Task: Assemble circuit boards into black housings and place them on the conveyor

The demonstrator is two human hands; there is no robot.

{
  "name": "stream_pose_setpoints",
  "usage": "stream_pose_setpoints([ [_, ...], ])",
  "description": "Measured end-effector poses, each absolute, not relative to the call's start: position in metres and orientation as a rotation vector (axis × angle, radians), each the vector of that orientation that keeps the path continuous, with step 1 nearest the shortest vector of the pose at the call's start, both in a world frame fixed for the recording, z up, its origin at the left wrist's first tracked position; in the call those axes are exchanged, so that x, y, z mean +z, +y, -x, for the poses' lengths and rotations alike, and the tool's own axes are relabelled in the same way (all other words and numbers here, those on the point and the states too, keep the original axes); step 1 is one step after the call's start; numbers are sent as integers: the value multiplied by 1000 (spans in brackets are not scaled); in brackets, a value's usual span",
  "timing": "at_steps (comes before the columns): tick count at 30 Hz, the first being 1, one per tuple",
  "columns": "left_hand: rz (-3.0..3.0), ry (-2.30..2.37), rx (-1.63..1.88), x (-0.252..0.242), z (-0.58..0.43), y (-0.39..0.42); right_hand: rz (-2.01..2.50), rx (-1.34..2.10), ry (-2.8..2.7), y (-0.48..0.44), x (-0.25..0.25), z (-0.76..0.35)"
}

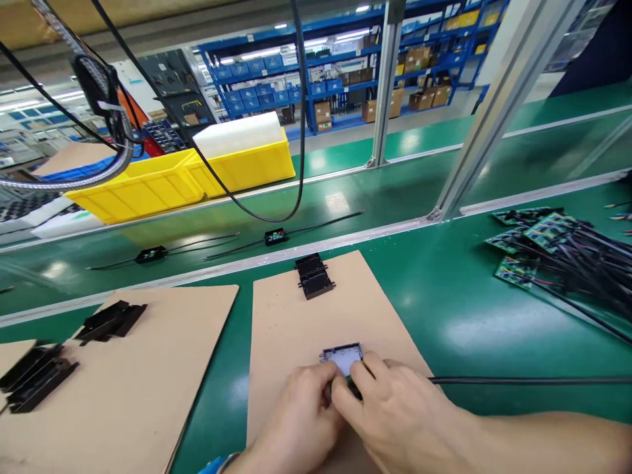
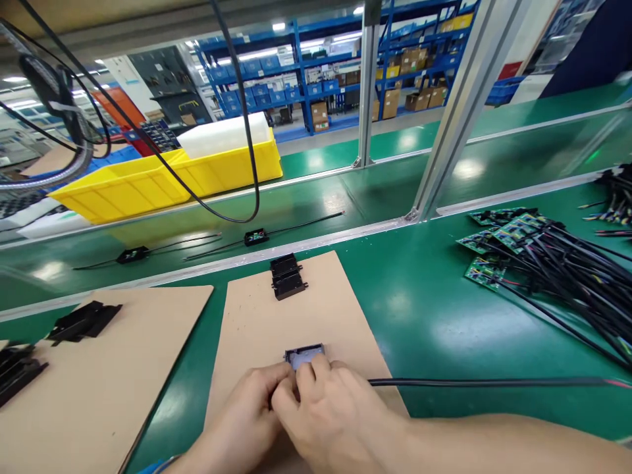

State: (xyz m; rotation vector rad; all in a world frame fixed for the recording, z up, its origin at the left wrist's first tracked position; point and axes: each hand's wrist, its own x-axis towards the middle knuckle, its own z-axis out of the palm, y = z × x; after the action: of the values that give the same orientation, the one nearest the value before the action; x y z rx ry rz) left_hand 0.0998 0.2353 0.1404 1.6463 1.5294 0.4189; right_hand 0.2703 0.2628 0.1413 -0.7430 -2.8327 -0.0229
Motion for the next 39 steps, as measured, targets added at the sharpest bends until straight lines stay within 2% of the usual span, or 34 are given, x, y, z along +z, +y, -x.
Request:
stream_pose_setpoints([
  [3,-1559,1479,366,149,-88,240,615,27,-2917,276,145,-270],
  [6,-1709,1475,371,152,-73,241,678,197,-2966,298,144,-275],
  [14,-1996,1544,269,122,-64,246,748,538,-2990,326,134,-270],
  [25,-1938,1533,345,111,-64,246,578,295,-3061,320,121,-264],
  [29,-1943,1557,350,109,-64,244,651,216,-3048,318,121,-266],
  [36,-1890,1500,271,121,-46,248,664,399,-3045,323,124,-262],
  [39,-2042,1545,238,123,-44,244,673,446,-2994,324,121,-263],
])
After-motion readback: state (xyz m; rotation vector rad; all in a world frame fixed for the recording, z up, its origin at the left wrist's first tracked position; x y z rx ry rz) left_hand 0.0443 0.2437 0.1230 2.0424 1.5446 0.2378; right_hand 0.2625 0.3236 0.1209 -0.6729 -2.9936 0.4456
